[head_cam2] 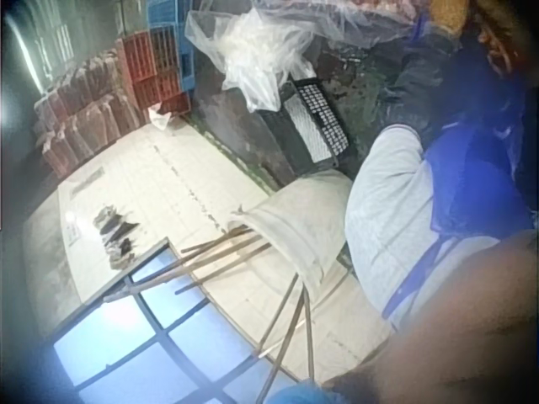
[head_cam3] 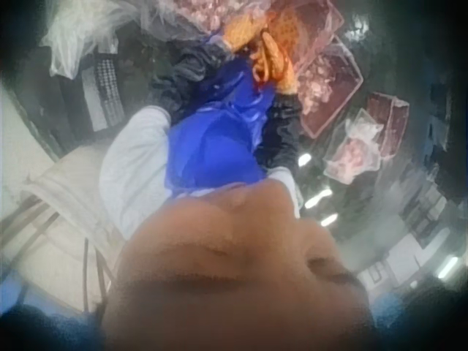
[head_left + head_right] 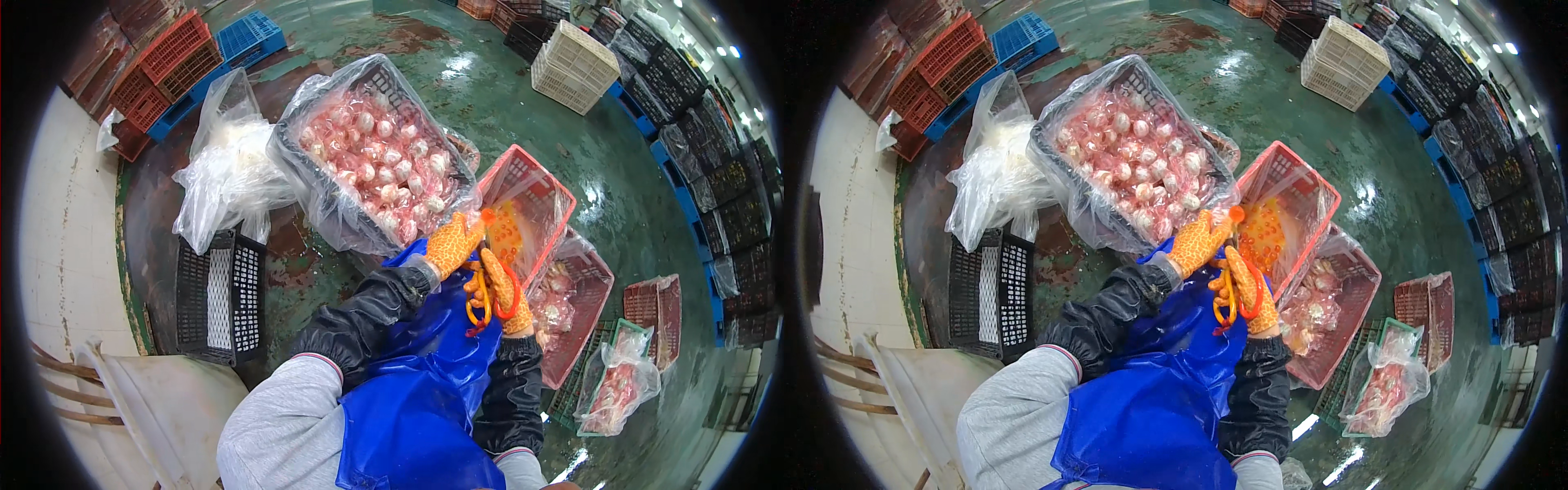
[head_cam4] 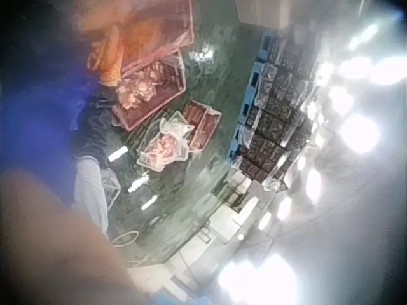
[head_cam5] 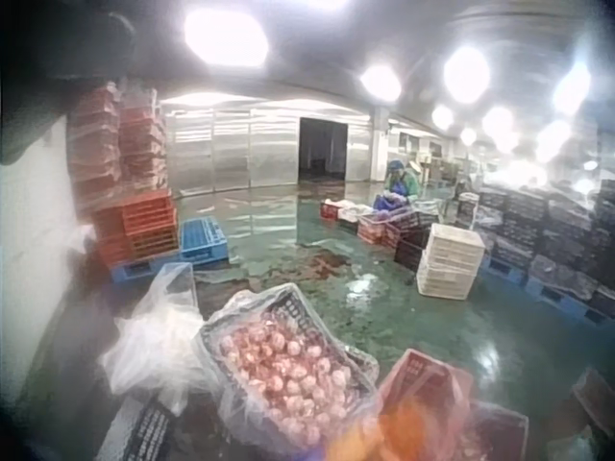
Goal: The person uses orange-handled shears to trim small pieces from individual portions of raw meat. They pick each piece from a large bin, trim it, and place the trimmed portion into a red basket. The process is repeated continuously throughout the clip.
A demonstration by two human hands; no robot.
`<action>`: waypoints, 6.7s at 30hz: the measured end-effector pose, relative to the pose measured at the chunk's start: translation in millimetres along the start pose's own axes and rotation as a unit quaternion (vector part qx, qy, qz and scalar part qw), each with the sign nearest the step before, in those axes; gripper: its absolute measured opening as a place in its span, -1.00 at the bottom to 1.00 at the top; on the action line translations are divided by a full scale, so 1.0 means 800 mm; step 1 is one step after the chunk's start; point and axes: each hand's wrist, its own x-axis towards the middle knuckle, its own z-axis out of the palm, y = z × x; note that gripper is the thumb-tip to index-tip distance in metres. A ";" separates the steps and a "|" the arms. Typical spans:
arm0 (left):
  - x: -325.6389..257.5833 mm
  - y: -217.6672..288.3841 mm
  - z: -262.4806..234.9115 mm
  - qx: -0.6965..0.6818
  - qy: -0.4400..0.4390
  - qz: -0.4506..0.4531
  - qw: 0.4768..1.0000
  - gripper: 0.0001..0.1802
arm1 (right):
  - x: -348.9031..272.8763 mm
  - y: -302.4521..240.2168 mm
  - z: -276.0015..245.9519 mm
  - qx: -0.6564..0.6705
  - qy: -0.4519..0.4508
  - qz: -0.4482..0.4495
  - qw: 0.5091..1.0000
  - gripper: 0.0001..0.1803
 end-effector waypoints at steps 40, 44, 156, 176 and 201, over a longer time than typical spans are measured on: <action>-0.004 -0.072 -0.012 -0.386 -0.038 0.097 0.917 -0.76 | -0.070 0.024 0.023 -0.307 0.351 -0.384 0.797 -0.45; -0.038 -0.016 -0.024 -0.362 -0.136 0.153 0.909 -0.77 | -0.046 0.026 0.030 -0.623 0.338 -0.300 0.639 -0.50; 0.062 -0.122 -0.114 -0.520 -0.086 -0.068 0.847 -0.60 | -0.066 0.078 -0.027 0.072 0.197 -0.147 0.967 -0.54; -0.047 -0.013 -0.028 -0.647 -0.180 -0.062 0.739 -0.62 | -0.010 0.009 0.046 -0.130 0.219 -0.245 0.935 -0.64; -0.036 0.022 -0.061 -0.446 0.106 -0.076 0.886 -0.60 | -0.038 0.027 0.050 -0.311 0.129 -0.220 0.916 -0.36</action>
